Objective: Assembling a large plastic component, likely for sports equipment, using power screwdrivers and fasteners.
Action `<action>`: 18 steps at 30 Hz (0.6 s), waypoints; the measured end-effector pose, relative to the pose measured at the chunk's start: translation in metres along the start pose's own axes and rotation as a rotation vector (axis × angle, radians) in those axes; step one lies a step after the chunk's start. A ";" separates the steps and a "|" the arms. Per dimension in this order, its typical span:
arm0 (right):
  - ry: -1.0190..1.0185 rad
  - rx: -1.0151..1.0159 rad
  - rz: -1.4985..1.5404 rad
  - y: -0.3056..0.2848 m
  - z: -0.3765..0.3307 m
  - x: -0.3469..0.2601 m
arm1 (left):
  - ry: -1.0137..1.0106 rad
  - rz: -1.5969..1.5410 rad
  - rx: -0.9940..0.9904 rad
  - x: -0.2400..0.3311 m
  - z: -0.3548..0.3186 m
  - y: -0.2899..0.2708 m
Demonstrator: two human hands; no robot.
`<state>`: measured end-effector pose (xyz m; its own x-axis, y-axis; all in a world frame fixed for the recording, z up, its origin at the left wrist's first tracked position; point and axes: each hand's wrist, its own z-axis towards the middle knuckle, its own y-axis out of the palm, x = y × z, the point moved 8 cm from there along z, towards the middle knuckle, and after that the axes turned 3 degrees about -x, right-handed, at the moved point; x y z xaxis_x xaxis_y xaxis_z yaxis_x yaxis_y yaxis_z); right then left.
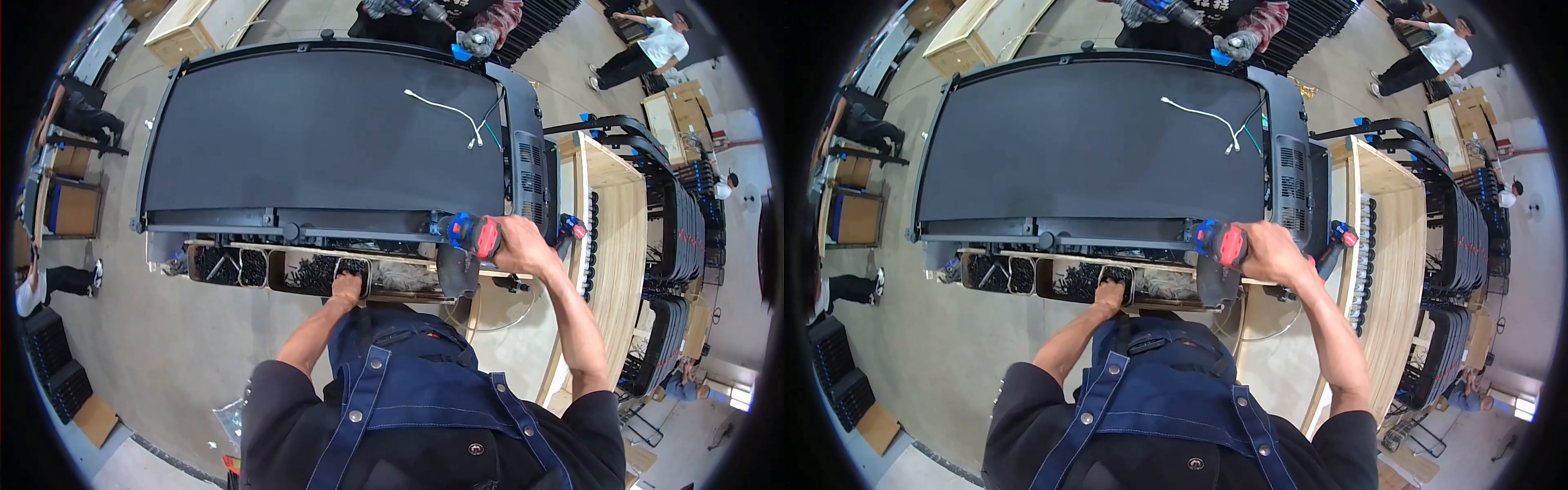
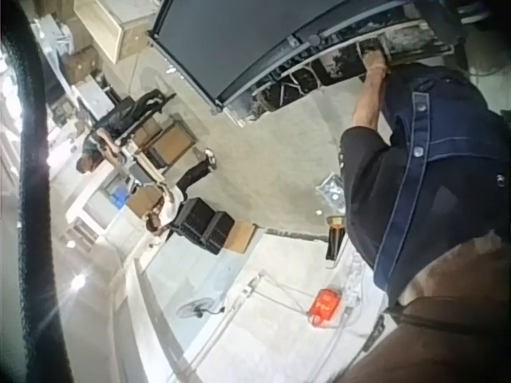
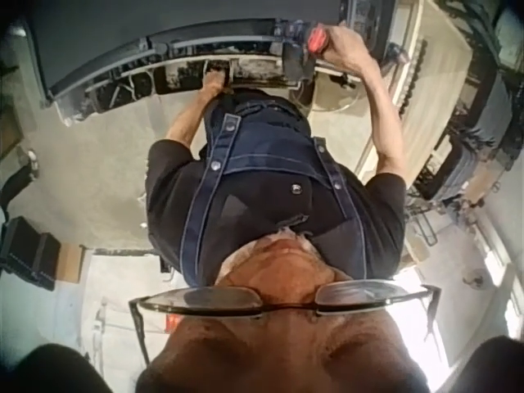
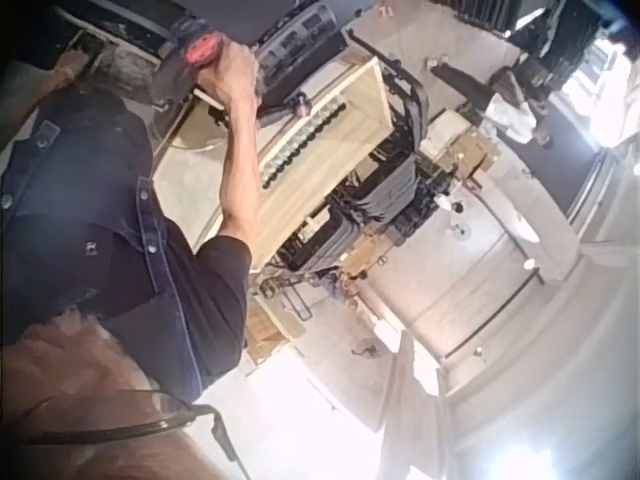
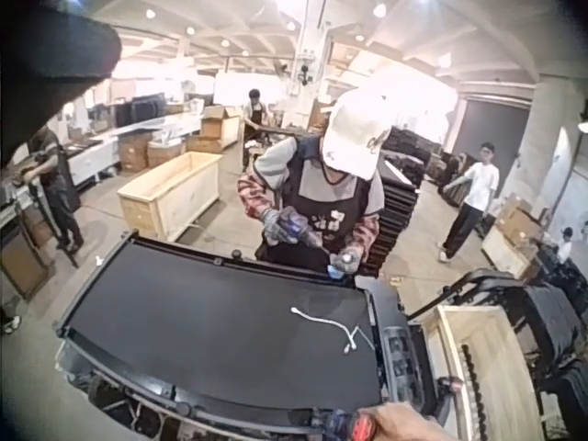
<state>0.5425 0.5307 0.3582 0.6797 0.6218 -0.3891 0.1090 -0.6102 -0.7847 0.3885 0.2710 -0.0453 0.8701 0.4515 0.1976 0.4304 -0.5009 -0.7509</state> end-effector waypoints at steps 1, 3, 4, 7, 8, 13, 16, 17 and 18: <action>-0.006 -0.010 -0.004 0.007 -0.007 0.001 | 0.031 -0.021 -0.036 0.000 0.002 -0.001; -0.011 0.185 0.129 0.005 -0.025 0.001 | 0.090 -0.048 -0.034 -0.002 0.000 -0.010; -0.018 0.229 0.165 0.007 -0.036 0.003 | 0.142 -0.077 0.046 -0.002 -0.005 -0.017; 0.000 0.194 0.330 0.024 -0.059 0.005 | 0.113 -0.170 0.053 -0.010 -0.014 -0.022; 0.026 0.199 0.452 0.036 -0.066 0.011 | 0.047 -0.229 0.023 -0.014 -0.014 -0.024; 0.021 0.109 0.780 0.101 -0.079 0.007 | -0.065 -1.585 -0.149 -0.013 -0.034 -0.017; 0.013 0.031 0.890 0.143 -0.079 0.010 | 0.039 -2.213 -0.302 0.049 -0.074 -0.083; 0.008 0.028 0.897 0.145 -0.079 0.005 | 0.115 -2.366 -0.363 0.061 -0.084 -0.094; 0.019 0.030 0.919 0.146 -0.078 0.000 | 0.177 -2.440 -0.412 0.072 -0.093 -0.105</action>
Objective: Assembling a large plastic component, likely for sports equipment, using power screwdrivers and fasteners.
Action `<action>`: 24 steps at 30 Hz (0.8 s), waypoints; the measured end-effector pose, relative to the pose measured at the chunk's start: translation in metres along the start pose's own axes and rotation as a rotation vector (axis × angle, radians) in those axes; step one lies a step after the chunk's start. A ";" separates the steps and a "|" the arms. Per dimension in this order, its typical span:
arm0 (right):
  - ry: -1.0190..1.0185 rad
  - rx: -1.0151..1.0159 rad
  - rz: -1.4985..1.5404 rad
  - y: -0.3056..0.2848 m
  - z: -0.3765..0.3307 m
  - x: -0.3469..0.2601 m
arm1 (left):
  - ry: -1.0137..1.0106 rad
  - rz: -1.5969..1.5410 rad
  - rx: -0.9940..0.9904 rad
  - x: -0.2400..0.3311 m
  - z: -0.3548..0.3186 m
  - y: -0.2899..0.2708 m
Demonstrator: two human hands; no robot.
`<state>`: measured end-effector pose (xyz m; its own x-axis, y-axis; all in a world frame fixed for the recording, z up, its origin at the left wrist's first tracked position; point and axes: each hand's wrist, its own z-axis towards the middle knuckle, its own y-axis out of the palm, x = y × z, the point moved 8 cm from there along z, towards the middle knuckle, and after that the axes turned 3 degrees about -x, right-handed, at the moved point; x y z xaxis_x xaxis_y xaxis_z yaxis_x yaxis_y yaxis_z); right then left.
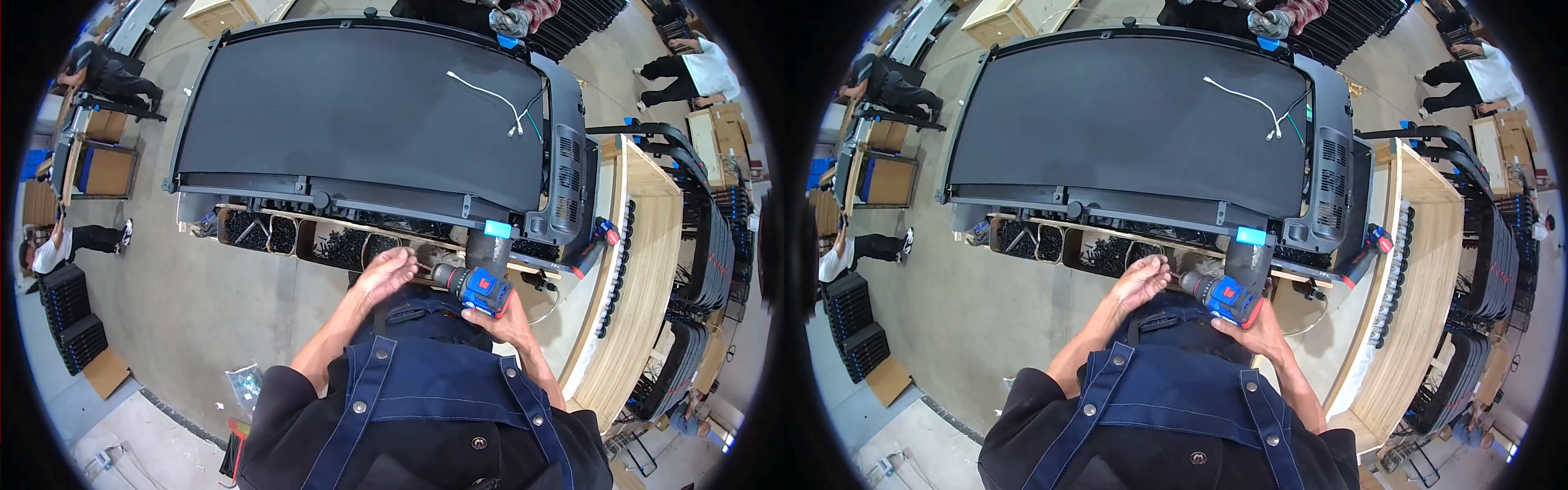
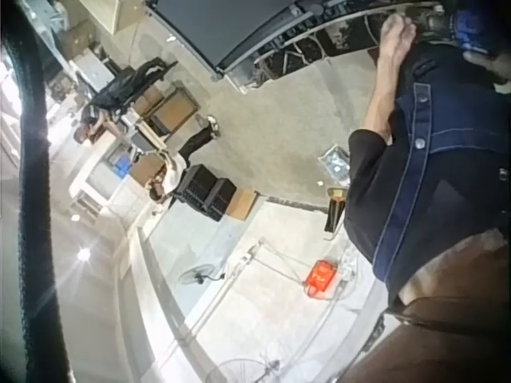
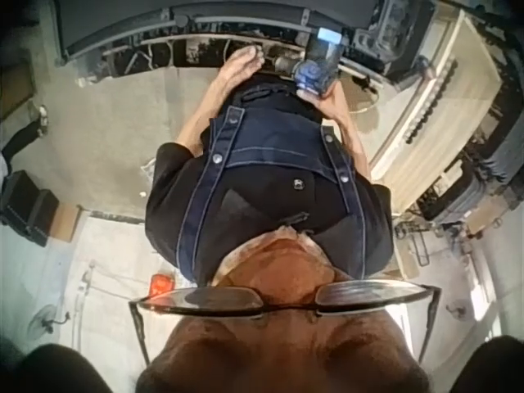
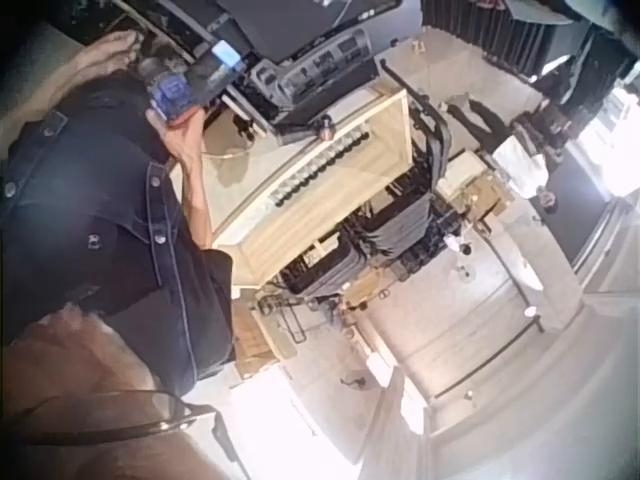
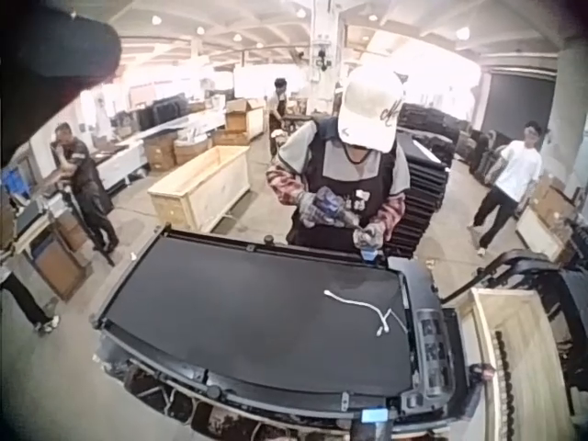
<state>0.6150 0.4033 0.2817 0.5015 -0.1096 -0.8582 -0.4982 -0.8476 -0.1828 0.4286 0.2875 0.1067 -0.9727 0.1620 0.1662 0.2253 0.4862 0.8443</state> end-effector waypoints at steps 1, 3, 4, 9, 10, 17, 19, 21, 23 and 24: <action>0.009 0.007 0.021 0.003 0.000 -0.002 | 0.007 -0.050 -0.038 -0.003 -0.004 0.016; -0.005 -0.002 0.046 0.004 0.001 0.002 | 0.022 -0.124 -0.136 -0.004 -0.010 0.042; -0.012 -0.020 0.081 0.006 0.002 0.001 | 0.031 -0.160 -0.158 -0.005 -0.011 0.046; -0.037 0.011 0.238 0.006 0.001 -0.002 | 0.051 -0.195 -0.170 0.000 -0.016 0.058; -0.041 0.009 0.214 0.005 0.000 -0.002 | 0.051 -0.188 -0.165 0.001 -0.016 0.060; 0.018 0.066 0.157 -0.001 -0.006 0.006 | 0.134 0.161 -0.050 0.018 -0.014 0.084; 0.000 0.108 0.194 -0.002 -0.007 0.012 | 0.191 0.376 -0.036 0.026 -0.014 0.096; -0.019 0.152 0.224 -0.008 -0.010 0.011 | 0.190 0.370 -0.056 0.025 -0.009 0.104; 0.066 0.119 0.267 -0.009 -0.011 -0.004 | 0.199 0.360 -0.078 0.026 -0.003 0.112; 0.083 0.126 0.318 -0.010 -0.012 -0.005 | 0.220 0.367 -0.102 0.027 0.000 0.117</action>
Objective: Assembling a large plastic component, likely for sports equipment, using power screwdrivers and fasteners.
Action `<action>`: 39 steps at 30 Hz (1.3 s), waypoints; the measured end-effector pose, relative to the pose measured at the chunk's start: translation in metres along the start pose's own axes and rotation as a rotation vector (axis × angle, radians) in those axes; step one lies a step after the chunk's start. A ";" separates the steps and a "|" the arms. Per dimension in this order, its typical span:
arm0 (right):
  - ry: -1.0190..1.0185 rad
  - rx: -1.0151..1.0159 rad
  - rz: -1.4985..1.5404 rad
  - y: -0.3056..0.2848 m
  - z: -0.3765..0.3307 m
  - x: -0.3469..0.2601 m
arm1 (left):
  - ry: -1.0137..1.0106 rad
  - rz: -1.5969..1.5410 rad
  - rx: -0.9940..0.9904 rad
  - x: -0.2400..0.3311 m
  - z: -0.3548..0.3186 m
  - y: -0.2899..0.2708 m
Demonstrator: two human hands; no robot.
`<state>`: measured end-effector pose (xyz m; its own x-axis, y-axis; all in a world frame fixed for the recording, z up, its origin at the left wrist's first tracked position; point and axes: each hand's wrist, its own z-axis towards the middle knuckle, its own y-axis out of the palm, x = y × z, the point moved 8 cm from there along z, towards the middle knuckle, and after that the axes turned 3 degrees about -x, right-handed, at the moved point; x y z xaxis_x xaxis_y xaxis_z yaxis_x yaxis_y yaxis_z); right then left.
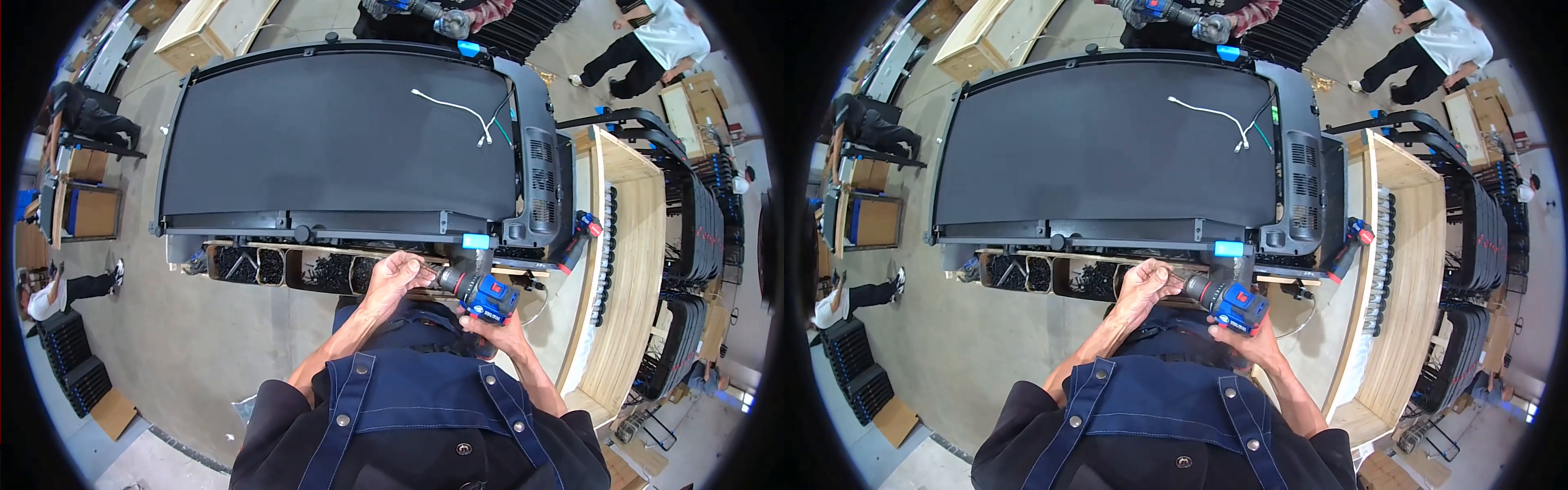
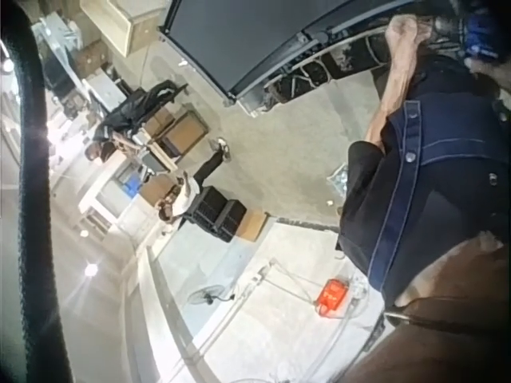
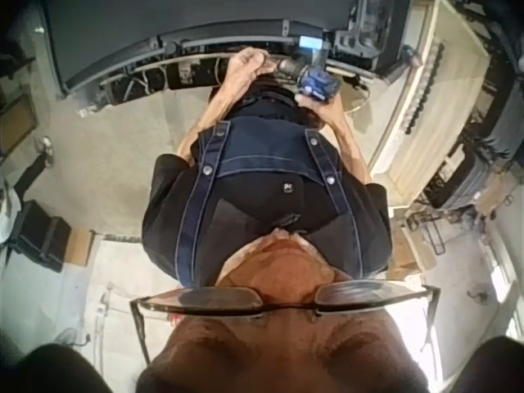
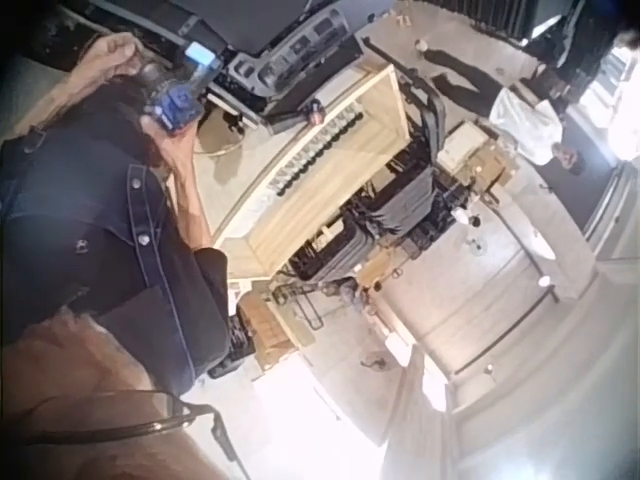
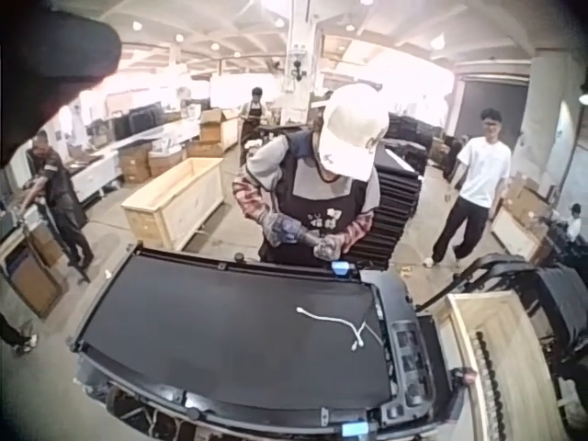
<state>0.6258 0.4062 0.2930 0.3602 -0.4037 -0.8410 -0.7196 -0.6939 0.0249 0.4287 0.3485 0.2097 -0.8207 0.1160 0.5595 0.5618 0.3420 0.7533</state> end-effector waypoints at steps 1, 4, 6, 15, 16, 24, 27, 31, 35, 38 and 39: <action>0.002 0.012 -0.011 0.000 -0.002 -0.006 | -0.002 -0.012 -0.012 0.001 0.004 0.005; 0.054 0.089 0.088 -0.002 -0.007 -0.028 | -0.048 -0.119 -0.064 0.001 0.016 0.019; 0.012 0.104 -0.051 -0.007 -0.003 -0.056 | -0.103 -0.262 -0.074 -0.004 0.023 0.028; 0.042 0.092 -0.888 -0.014 0.043 -0.129 | -0.374 -0.472 -0.186 -0.036 0.037 0.063; 0.086 0.064 -0.949 -0.016 0.049 -0.127 | -0.397 -0.446 -0.146 -0.040 0.040 0.060; 0.141 0.011 -1.106 -0.008 0.081 -0.125 | -0.392 -0.351 -0.123 -0.038 0.043 0.041; 0.128 -0.037 -1.304 -0.014 0.088 -0.122 | -0.319 0.135 -0.111 -0.015 0.045 0.039; 0.066 -0.170 -1.388 -0.001 0.100 -0.138 | 1.044 0.862 -0.036 0.136 0.028 0.126; 0.108 -0.225 -1.543 -0.002 0.110 -0.133 | 1.058 0.820 -0.052 0.112 0.054 0.134; 0.104 -0.225 -1.553 -0.002 0.109 -0.132 | 1.094 0.828 -0.014 0.110 0.050 0.131; 0.094 -0.229 -1.559 -0.002 0.108 -0.131 | 1.117 0.827 -0.007 0.109 0.047 0.131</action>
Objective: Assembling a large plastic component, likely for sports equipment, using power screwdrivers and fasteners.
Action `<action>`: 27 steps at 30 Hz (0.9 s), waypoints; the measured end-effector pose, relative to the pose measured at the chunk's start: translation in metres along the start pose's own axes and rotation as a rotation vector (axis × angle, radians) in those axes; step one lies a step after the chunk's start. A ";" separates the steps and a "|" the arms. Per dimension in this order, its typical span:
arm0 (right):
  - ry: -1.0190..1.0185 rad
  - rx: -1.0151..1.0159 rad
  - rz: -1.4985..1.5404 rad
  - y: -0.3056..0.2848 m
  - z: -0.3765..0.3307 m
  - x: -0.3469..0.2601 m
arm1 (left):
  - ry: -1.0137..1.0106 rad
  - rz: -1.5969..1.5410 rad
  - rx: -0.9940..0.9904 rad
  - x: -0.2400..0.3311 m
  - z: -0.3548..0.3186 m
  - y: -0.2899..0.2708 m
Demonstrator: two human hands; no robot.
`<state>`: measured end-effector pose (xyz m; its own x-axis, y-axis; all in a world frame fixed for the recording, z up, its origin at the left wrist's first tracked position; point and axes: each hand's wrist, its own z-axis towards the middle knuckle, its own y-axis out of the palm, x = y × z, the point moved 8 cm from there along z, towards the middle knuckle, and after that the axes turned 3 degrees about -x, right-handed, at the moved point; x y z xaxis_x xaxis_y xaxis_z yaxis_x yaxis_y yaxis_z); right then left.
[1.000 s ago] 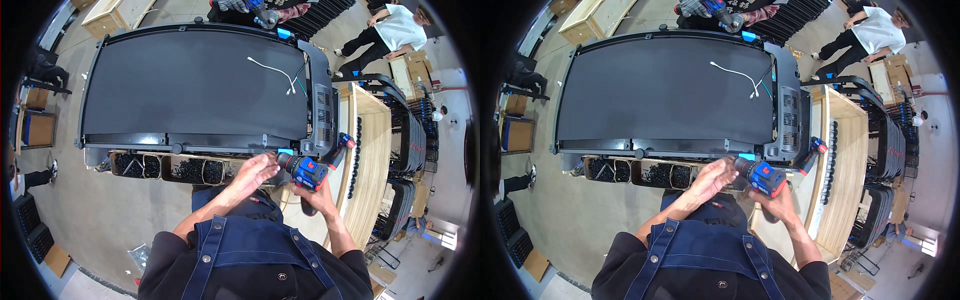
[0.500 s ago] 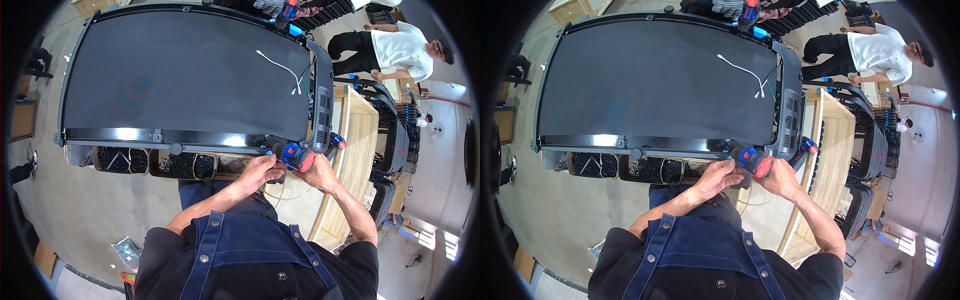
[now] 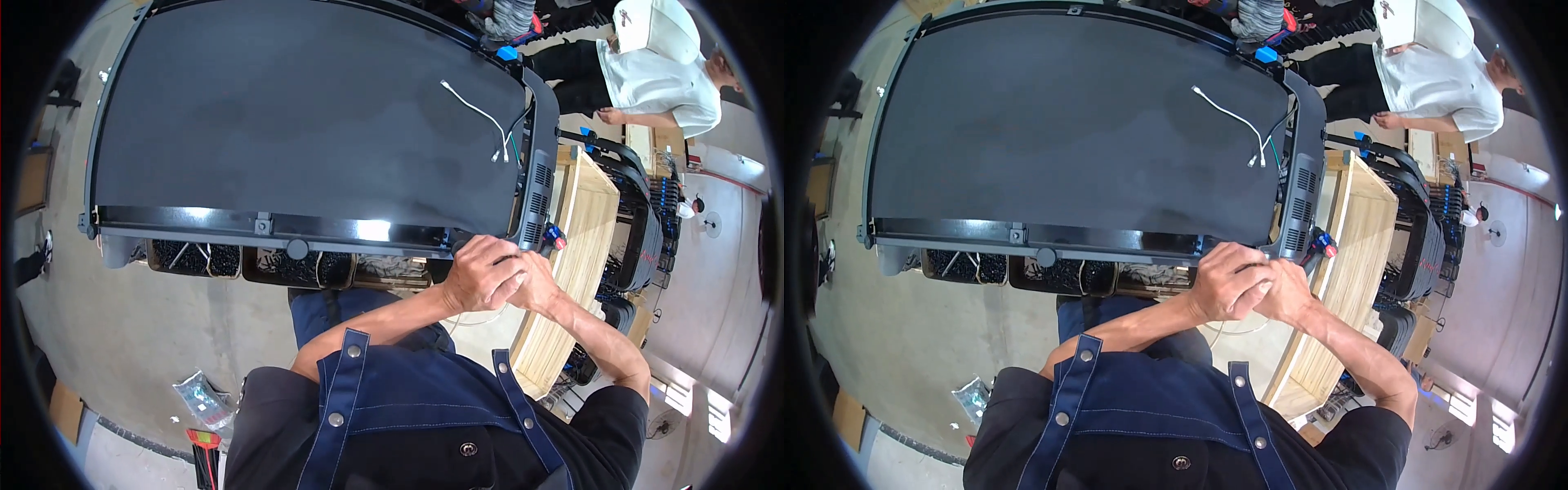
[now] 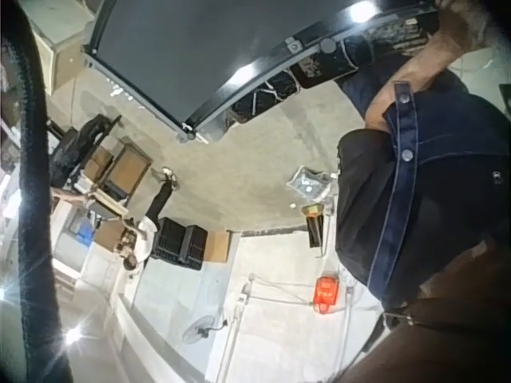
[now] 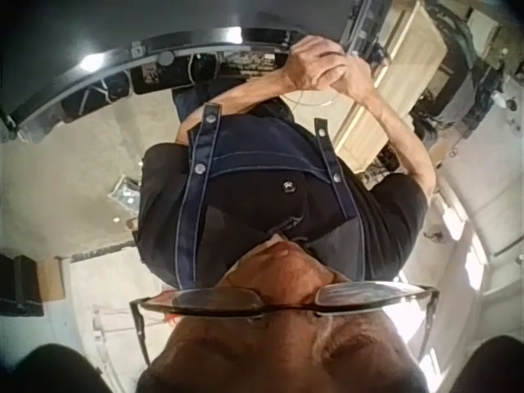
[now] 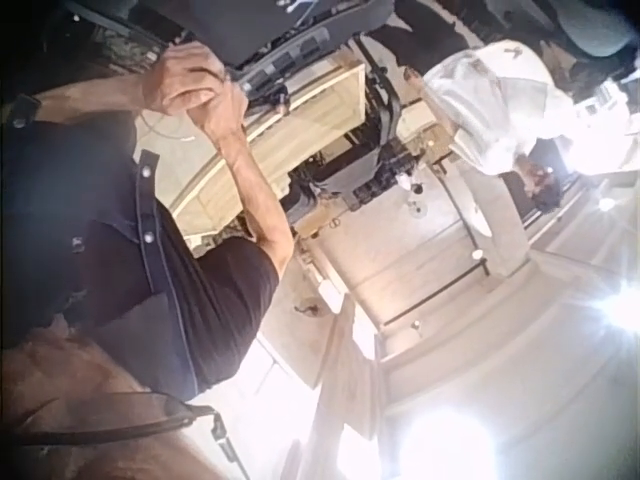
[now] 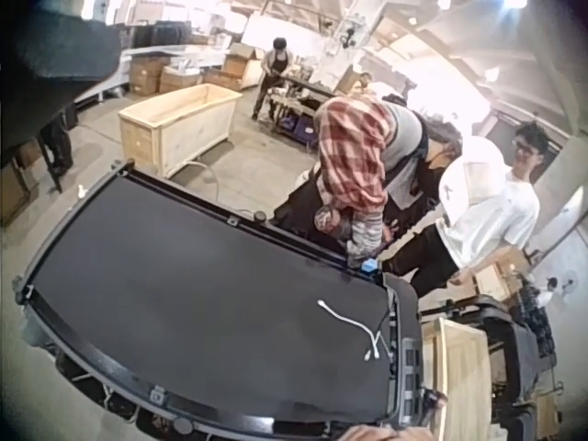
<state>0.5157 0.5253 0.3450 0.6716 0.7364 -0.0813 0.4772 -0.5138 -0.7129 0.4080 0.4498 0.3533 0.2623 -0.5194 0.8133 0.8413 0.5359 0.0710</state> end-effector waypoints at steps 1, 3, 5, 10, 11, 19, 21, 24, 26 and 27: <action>0.035 -0.052 -0.026 -0.002 0.001 -0.004 | -0.004 -0.006 -0.007 -0.001 0.001 0.001; 0.013 -0.012 -0.017 0.002 0.002 0.001 | -0.004 0.000 -0.005 0.002 0.002 0.001; -0.004 0.039 0.017 -0.004 -0.001 -0.004 | 0.024 0.021 -0.010 0.005 -0.003 0.002; -0.131 0.100 0.138 -0.017 -0.005 -0.003 | -0.030 0.063 -0.142 0.013 0.004 0.003; -0.107 0.111 0.127 -0.019 -0.007 -0.001 | -0.049 0.106 -0.155 0.015 0.004 -0.005; -0.156 0.373 -0.120 0.004 -0.067 -0.040 | -0.123 0.999 -0.089 0.008 -0.040 -0.238; -0.097 0.405 -0.107 0.012 -0.085 -0.054 | -0.229 1.091 -0.083 0.003 -0.047 -0.290; -0.070 0.314 0.114 0.039 -0.086 -0.069 | -0.217 1.084 -0.160 -0.008 -0.056 -0.322; -0.202 0.147 0.319 0.087 -0.068 -0.085 | -0.211 1.136 -0.229 -0.019 -0.055 -0.317; -0.137 -0.050 0.517 0.122 -0.051 -0.086 | -0.242 1.116 -0.244 -0.023 -0.052 -0.315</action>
<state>0.5454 0.3770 0.3010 0.7477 0.4307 -0.5054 0.1323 -0.8425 -0.5222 0.1611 0.2583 0.2819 0.8386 0.3143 0.4449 0.2759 0.4592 -0.8444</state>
